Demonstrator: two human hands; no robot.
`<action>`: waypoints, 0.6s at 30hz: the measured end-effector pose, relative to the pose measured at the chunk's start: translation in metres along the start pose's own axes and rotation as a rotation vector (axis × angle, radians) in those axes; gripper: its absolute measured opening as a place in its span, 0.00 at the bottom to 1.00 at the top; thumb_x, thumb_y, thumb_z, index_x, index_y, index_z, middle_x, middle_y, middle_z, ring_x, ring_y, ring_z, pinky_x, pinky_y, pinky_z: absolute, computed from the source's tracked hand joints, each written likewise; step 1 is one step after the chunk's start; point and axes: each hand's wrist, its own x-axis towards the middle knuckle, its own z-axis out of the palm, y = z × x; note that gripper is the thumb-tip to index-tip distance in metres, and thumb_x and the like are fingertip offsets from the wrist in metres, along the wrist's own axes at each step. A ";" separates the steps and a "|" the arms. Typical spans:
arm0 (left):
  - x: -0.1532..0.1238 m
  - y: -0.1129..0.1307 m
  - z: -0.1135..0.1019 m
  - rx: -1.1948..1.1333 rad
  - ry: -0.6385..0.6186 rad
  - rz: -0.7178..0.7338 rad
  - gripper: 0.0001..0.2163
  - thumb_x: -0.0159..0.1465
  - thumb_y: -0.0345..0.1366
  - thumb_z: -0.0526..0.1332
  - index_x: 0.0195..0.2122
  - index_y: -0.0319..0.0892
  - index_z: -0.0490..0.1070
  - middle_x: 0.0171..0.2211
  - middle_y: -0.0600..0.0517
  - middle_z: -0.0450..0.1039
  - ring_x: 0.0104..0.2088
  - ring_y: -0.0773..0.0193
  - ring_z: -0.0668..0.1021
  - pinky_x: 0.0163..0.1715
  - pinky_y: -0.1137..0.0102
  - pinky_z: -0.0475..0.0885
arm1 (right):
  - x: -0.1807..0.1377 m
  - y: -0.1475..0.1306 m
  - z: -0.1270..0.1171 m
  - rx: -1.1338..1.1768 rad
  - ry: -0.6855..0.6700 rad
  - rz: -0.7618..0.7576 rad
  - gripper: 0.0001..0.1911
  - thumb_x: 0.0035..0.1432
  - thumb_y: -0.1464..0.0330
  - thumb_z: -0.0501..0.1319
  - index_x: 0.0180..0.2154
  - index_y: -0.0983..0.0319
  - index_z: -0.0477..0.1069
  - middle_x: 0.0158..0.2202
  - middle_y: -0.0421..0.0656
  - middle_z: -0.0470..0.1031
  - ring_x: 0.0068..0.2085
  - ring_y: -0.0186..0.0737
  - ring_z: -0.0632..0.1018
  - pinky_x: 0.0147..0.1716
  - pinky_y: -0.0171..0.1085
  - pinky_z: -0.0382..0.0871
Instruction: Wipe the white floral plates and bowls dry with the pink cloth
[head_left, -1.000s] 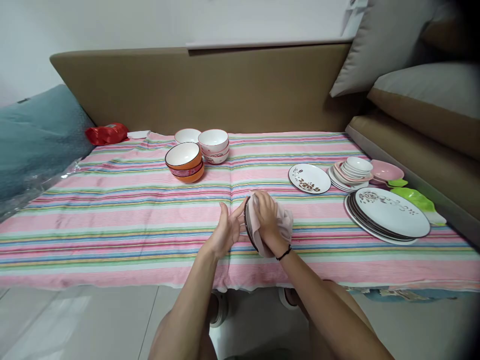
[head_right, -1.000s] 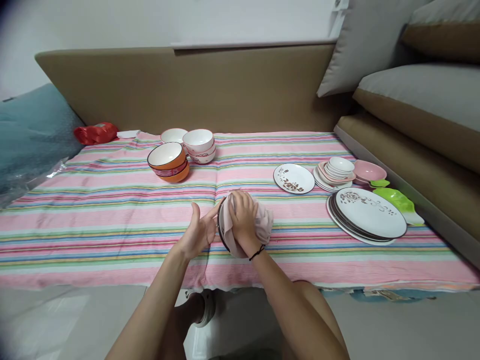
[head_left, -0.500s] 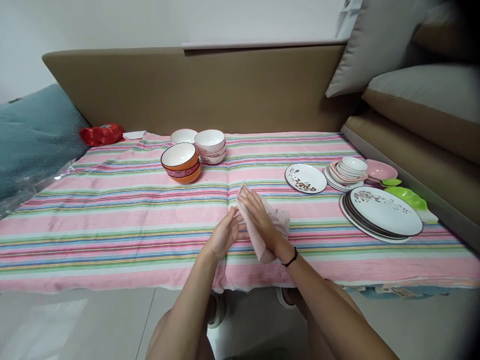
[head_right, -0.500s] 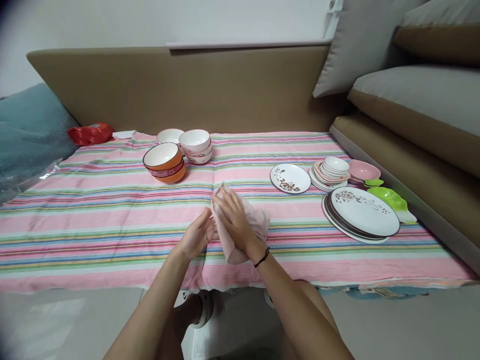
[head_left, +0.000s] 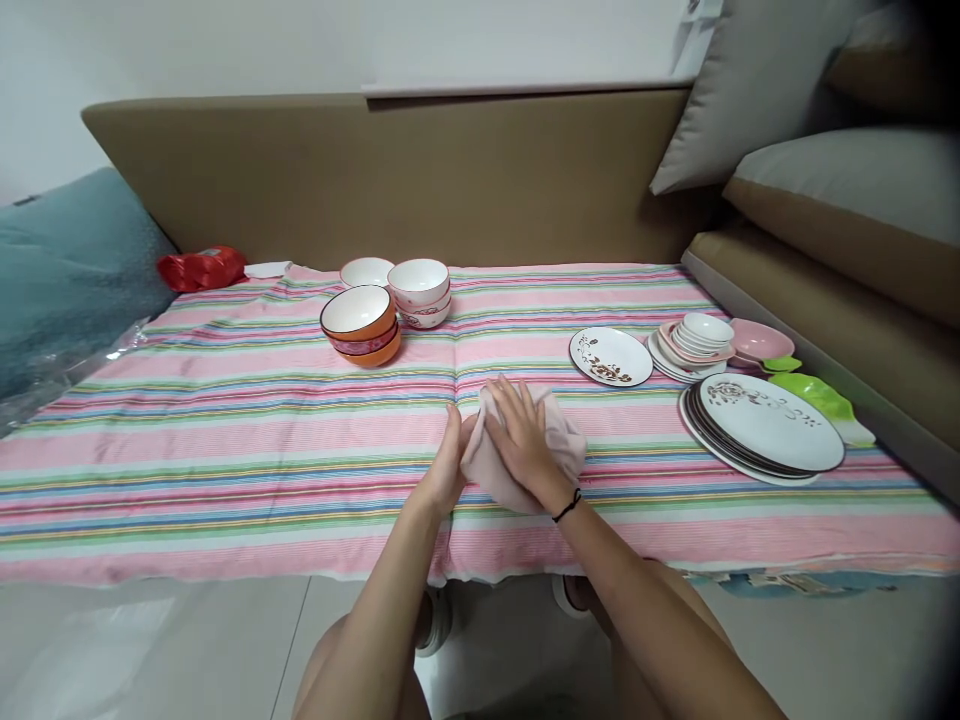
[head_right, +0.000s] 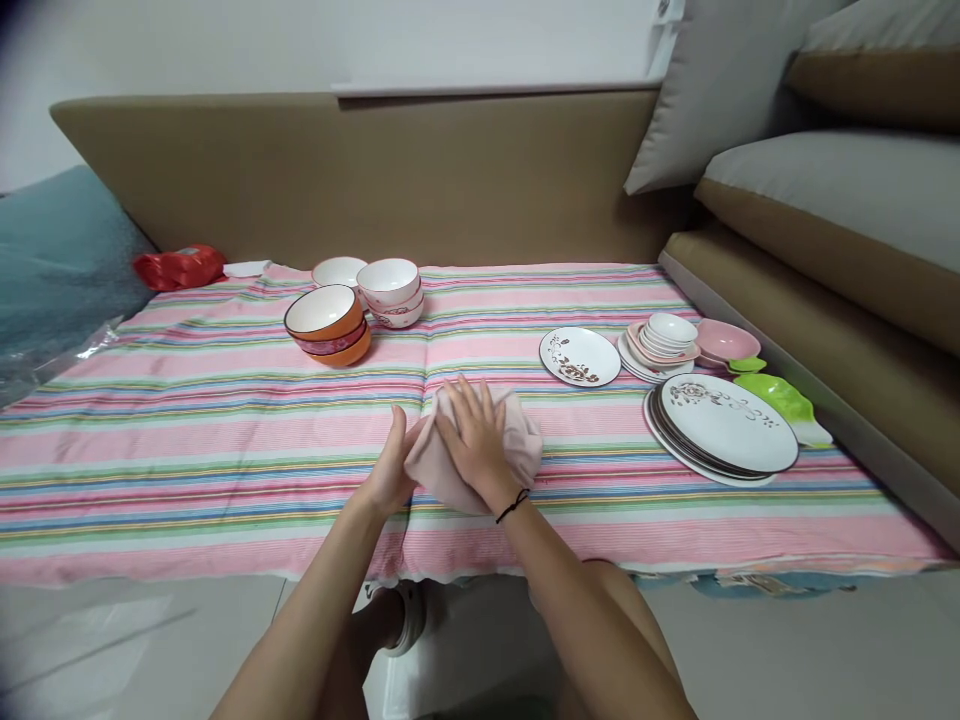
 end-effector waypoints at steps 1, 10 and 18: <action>0.001 -0.001 0.000 0.023 0.004 0.010 0.31 0.68 0.57 0.43 0.62 0.42 0.65 0.52 0.43 0.75 0.53 0.50 0.75 0.50 0.61 0.71 | 0.001 0.004 0.001 -0.016 0.010 0.041 0.28 0.69 0.54 0.41 0.66 0.54 0.52 0.70 0.40 0.49 0.70 0.50 0.44 0.65 0.63 0.37; 0.007 -0.005 0.003 -0.037 -0.037 0.001 0.34 0.66 0.61 0.38 0.62 0.45 0.64 0.52 0.43 0.74 0.50 0.51 0.76 0.46 0.61 0.74 | -0.018 0.022 0.012 -0.111 0.121 0.223 0.35 0.66 0.49 0.43 0.68 0.58 0.47 0.70 0.51 0.44 0.69 0.64 0.44 0.60 0.69 0.43; 0.002 -0.005 0.001 -0.011 -0.126 -0.015 0.35 0.66 0.59 0.36 0.62 0.44 0.64 0.53 0.40 0.74 0.50 0.51 0.77 0.47 0.58 0.74 | -0.001 0.009 -0.003 0.004 -0.012 -0.008 0.28 0.70 0.55 0.39 0.68 0.51 0.46 0.71 0.39 0.43 0.70 0.50 0.43 0.65 0.64 0.38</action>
